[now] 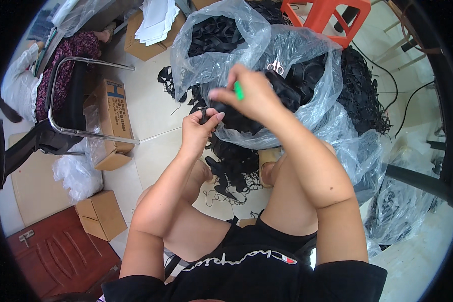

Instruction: Trim excess thread or plastic material from black masks using a small trimming tool.

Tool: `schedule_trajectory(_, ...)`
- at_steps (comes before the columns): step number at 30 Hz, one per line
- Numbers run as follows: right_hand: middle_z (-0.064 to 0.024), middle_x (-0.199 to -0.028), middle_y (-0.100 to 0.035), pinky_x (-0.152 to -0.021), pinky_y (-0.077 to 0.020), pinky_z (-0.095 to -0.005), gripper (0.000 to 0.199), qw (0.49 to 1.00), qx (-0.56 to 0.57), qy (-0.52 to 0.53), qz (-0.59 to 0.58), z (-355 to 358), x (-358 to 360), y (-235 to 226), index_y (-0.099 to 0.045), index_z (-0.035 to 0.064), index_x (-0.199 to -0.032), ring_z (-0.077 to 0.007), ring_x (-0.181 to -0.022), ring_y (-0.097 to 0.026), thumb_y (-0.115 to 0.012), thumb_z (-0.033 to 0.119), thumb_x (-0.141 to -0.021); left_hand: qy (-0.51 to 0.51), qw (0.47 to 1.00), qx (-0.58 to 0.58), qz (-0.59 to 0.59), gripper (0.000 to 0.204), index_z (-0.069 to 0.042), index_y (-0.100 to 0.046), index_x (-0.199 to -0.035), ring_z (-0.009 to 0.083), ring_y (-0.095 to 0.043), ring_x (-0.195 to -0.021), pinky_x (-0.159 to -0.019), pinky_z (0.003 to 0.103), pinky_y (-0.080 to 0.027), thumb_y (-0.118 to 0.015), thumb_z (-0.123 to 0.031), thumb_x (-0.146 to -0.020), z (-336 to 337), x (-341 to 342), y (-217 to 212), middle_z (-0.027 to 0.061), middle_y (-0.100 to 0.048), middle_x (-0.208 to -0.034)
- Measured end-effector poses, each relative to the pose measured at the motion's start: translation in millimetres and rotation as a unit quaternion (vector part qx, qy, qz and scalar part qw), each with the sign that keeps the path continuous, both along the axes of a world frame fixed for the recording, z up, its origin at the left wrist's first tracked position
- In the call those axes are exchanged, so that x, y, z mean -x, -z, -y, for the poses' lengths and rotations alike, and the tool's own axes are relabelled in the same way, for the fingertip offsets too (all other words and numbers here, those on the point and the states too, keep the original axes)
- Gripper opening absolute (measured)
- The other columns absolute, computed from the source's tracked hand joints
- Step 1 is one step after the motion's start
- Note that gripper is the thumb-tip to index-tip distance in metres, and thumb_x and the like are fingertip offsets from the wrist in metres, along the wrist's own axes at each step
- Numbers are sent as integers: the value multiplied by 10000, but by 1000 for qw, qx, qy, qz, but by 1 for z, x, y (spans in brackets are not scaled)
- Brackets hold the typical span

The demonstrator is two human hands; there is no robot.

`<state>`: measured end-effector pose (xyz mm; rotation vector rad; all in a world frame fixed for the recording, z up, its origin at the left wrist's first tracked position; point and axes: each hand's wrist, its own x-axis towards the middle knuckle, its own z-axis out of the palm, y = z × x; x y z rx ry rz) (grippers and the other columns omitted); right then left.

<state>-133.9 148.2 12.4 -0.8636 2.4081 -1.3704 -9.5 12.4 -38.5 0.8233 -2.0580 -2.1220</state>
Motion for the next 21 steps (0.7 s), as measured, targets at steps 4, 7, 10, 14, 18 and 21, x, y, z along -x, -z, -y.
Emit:
schedule_trajectory(4,-90,-666,-588,-615,-465,-287,249,1000,12,-25,15,24,-17,15,-498,27,-769,-179,-724,-653,-737,95,-744,-1,999,34,-11,77,-24,-699,-843,-2,-390,-535,-470,185,-286,-715,-95,-816,7,-7,-6,-91,-539,-629)
schedule_trajectory(7,-64,-697,-600,-627,-467,-318,254,976,197,18,90,23,-5,19,-516,56,-751,-180,-678,-600,-762,97,-701,-9,998,59,-22,122,-5,-710,-883,12,-434,-554,-496,191,-343,-724,-97,-806,13,-5,-7,-68,-582,-652)
schedule_trajectory(10,26,-724,-569,-665,-434,-226,243,896,353,101,251,6,15,-9,-495,119,-747,-80,-692,-534,-719,31,-783,25,991,129,34,150,-6,-717,-878,46,-516,-570,-554,221,-425,-745,-107,-770,20,-7,6,0,-651,-664)
schedule_trajectory(14,18,-776,-607,-650,-439,-240,256,834,445,122,302,-18,48,-26,-484,169,-737,-98,-697,-554,-719,101,-814,92,960,252,82,197,-28,-719,-876,189,-624,-602,-599,308,-473,-769,-132,-717,31,-20,33,110,-669,-681)
schedule_trajectory(18,26,-745,-606,-644,-430,-230,238,831,478,167,230,-25,49,-54,-499,162,-724,-85,-622,-544,-714,129,-823,136,920,318,182,216,-54,-721,-882,277,-652,-674,-637,357,-486,-773,-175,-711,38,-28,42,134,-671,-715)
schedule_trajectory(21,37,-658,-563,-572,-422,-185,251,907,340,181,170,-33,61,-49,-509,149,-682,-66,-635,-571,-729,154,-802,145,908,341,195,223,-82,-723,-890,332,-651,-754,-678,406,-489,-768,-206,-710,40,-30,45,154,-674,-772)
